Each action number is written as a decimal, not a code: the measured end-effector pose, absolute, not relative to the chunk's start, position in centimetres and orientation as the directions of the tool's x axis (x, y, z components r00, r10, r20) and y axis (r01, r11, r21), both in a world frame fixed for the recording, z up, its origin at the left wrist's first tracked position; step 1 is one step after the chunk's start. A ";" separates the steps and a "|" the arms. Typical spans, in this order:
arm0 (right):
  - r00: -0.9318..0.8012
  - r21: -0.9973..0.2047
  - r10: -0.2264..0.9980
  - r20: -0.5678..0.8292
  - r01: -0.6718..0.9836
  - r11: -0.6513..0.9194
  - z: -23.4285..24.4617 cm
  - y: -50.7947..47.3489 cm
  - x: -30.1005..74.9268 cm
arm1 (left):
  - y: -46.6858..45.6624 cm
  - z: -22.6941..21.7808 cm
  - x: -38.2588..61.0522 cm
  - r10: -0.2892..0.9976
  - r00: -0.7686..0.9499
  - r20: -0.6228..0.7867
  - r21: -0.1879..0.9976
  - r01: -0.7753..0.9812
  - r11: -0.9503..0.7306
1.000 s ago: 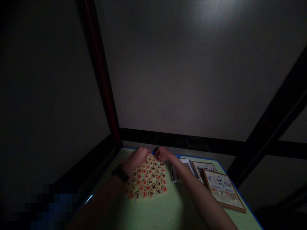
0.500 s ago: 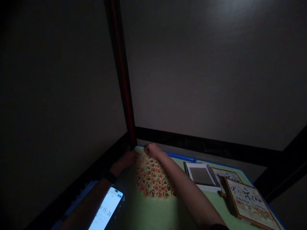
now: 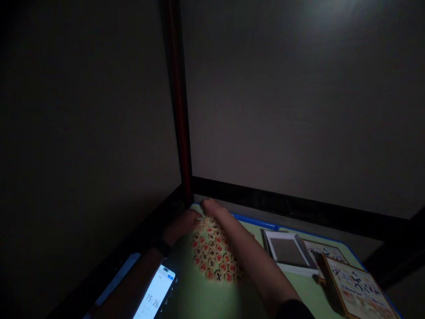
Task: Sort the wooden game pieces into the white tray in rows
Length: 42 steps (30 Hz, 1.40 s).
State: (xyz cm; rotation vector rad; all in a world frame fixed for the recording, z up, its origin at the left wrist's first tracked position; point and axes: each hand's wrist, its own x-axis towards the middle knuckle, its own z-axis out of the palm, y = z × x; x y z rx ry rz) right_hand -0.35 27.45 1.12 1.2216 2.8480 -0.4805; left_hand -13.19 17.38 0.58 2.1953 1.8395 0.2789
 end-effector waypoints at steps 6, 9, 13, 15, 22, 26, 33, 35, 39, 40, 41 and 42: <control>-0.703 -0.354 0.710 -0.049 0.677 0.646 0.8 28.8 1.6 | 18.1 0.3 -12.5 0.981 0.193 -0.035 0.240 0.954 -0.179; -0.699 -0.395 0.715 -0.021 0.663 0.636 0.2 29.0 2.2 | 18.2 0.5 -12.2 0.980 0.193 -0.043 0.198 0.963 -0.181; -0.693 -0.439 0.721 0.002 0.647 0.623 -0.5 29.1 2.7 | 18.0 0.8 -12.1 0.979 0.197 -0.051 0.154 0.970 -0.187; -0.690 -0.452 0.723 0.010 0.642 0.619 -0.6 29.2 3.0 | 18.0 0.9 -12.2 0.977 0.208 -0.052 0.142 0.970 -0.199; -0.694 -0.451 0.720 0.015 0.638 0.625 -0.7 29.1 3.8 | 18.1 0.6 -12.5 0.971 0.234 -0.053 0.109 0.968 -0.227; -0.725 -0.405 0.688 0.013 0.625 0.667 -0.4 28.6 3.6 | 18.2 0.5 -12.5 0.971 0.234 -0.048 0.087 0.969 -0.230; -0.808 -0.268 0.589 -0.014 0.571 0.776 0.6 26.9 1.9 | 18.1 1.2 -12.1 0.972 0.227 -0.065 0.057 0.973 -0.224; -0.819 -0.226 0.573 -0.032 0.565 0.794 0.9 26.3 1.5 | 18.0 1.2 -11.9 0.972 0.225 -0.063 0.052 0.974 -0.222; -0.819 -0.156 0.570 -0.069 0.573 0.805 1.1 25.8 1.3 | 18.0 1.1 -11.5 0.974 0.220 -0.057 0.051 0.975 -0.217; -0.817 -0.144 0.572 -0.075 0.577 0.804 1.1 25.7 1.3 | 18.0 1.1 -11.5 0.975 0.217 -0.055 0.053 0.975 -0.214; -0.814 -0.133 0.576 -0.079 0.581 0.803 1.0 25.7 1.3 | 18.0 1.0 -11.4 0.975 0.215 -0.052 0.055 0.976 -0.212; -0.810 -0.125 0.580 -0.082 0.586 0.801 1.0 25.6 1.3 | 18.0 0.9 -11.4 0.976 0.213 -0.049 0.058 0.976 -0.210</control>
